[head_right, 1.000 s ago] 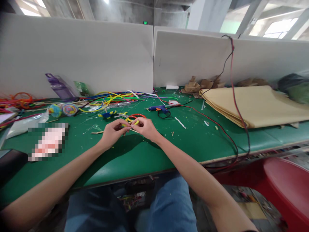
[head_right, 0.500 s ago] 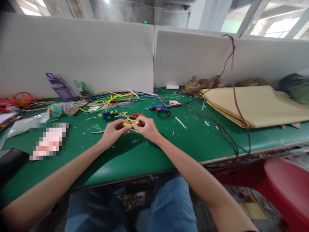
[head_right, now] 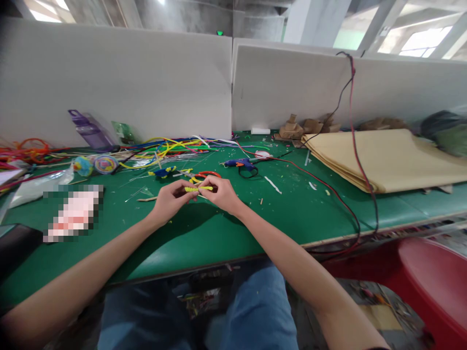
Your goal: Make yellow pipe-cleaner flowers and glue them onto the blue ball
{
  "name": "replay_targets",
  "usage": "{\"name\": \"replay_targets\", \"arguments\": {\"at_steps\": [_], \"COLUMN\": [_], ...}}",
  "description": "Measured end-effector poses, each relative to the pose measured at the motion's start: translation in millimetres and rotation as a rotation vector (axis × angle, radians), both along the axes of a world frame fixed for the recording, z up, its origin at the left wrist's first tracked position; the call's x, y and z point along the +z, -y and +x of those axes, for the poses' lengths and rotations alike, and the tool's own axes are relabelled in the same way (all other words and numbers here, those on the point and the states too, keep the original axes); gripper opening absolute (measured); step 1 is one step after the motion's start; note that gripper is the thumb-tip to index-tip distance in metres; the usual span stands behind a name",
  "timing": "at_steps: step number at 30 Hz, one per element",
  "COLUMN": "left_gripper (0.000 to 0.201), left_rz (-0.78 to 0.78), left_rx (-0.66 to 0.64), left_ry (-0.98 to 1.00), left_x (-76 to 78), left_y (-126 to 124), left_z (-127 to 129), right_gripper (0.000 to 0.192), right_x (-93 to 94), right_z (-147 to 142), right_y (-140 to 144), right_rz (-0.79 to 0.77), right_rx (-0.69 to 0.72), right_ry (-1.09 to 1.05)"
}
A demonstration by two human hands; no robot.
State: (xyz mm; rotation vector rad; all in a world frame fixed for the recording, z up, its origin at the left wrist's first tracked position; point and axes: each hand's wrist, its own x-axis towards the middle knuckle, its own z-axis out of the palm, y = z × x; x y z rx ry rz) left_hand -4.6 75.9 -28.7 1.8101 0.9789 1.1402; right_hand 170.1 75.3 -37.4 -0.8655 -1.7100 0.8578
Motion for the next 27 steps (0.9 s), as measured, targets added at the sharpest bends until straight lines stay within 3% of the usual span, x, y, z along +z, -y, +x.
{"name": "replay_targets", "arguments": {"at_steps": [10,27], "left_gripper": [0.028,0.021], "left_rz": [-0.054,-0.015], "left_rx": [-0.054,-0.036], "left_ry": [-0.056,-0.024], "left_x": [1.5,1.4], "left_y": [0.7,0.9], "left_z": [0.2,-0.4], "right_gripper": [0.014,0.012], "right_x": [2.0,2.3], "right_z": [-0.3,-0.3], "right_y": [3.1,2.8], "right_rz": [0.053,0.101], "right_rx": [-0.063,-0.043], "right_ry": [0.003,0.004]}}
